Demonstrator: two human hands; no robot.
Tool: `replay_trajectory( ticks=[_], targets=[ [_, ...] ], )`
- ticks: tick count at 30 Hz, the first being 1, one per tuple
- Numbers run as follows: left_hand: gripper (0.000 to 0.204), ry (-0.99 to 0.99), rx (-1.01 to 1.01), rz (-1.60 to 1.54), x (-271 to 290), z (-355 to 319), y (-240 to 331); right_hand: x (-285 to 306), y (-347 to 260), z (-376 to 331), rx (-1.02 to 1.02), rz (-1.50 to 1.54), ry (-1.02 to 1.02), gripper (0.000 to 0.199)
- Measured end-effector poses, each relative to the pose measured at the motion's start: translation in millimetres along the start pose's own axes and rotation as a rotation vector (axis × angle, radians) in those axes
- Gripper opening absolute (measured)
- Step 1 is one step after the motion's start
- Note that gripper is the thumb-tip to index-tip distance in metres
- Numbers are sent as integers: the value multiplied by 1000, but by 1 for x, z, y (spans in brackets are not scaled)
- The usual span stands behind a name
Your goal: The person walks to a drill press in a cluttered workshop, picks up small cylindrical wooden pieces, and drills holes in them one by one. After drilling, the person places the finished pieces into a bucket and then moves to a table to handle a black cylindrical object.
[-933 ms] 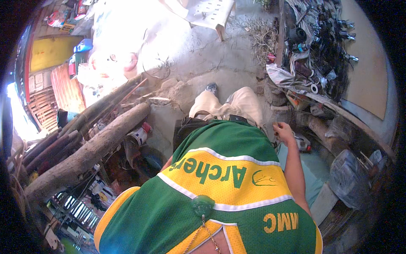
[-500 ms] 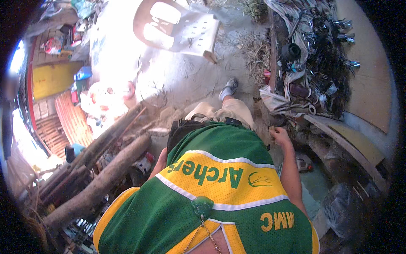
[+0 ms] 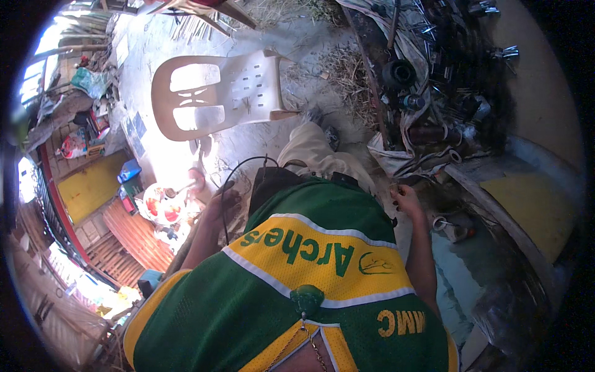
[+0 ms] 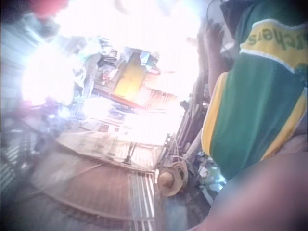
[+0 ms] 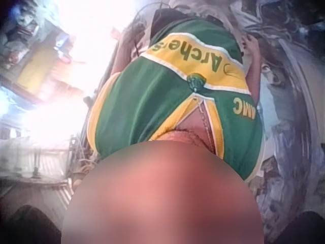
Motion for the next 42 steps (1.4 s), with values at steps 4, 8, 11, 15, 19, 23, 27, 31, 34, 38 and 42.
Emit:
replay_trajectory(
  ticks=[4, 8, 11, 15, 19, 23, 27, 31, 34, 38, 42],
  targets=[
    [36, -62, -23, 527, -74, 46, 64, -17, -26, 1, 62, 141, 68, 36],
    [33, -140, -99, 1205, -142, 89, 138, -37, -61, 9, 81, 269, 128, 36],
    [31, -395, -131, 1505, -181, 119, 183, -49, -94, 18, 77, 316, 143, 35],
    [29, -542, -16, 1740, -213, 152, 224, -68, -127, 22, 92, 363, 208, 37],
    [23, -631, -28, 1718, -231, 167, 253, -92, -141, 16, 53, 472, 299, 40],
    [22, -742, 91, 1594, -252, 185, 252, -118, -136, 12, -7, 521, 304, 45],
    [19, -1072, 144, 1477, -280, 207, 226, -138, -128, 14, 20, 544, 337, 45],
    [20, -1150, 47, 1550, -279, 219, 220, -157, -114, 3, 61, 612, 432, 44],
    [27, -795, -89, 1879, -252, 225, 245, -182, -97, -14, 1, 722, 515, 38],
    [36, -636, -347, 2301, -202, 238, 289, -229, -61, -21, -95, 921, 417, 44],
    [36, -479, -235, 2386, -168, 236, 324, -287, -34, -6, -143, 914, 335, 42]
  ],
)
Point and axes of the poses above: each hand's wrist, its own z-axis towards the middle knuckle, its own x-axis out of the back of the hand, y = z × x, the point moved 1 cm from there along z, towards the middle knuckle, and after that the axes turned 6 degrees about x, right-handed, at the moved point
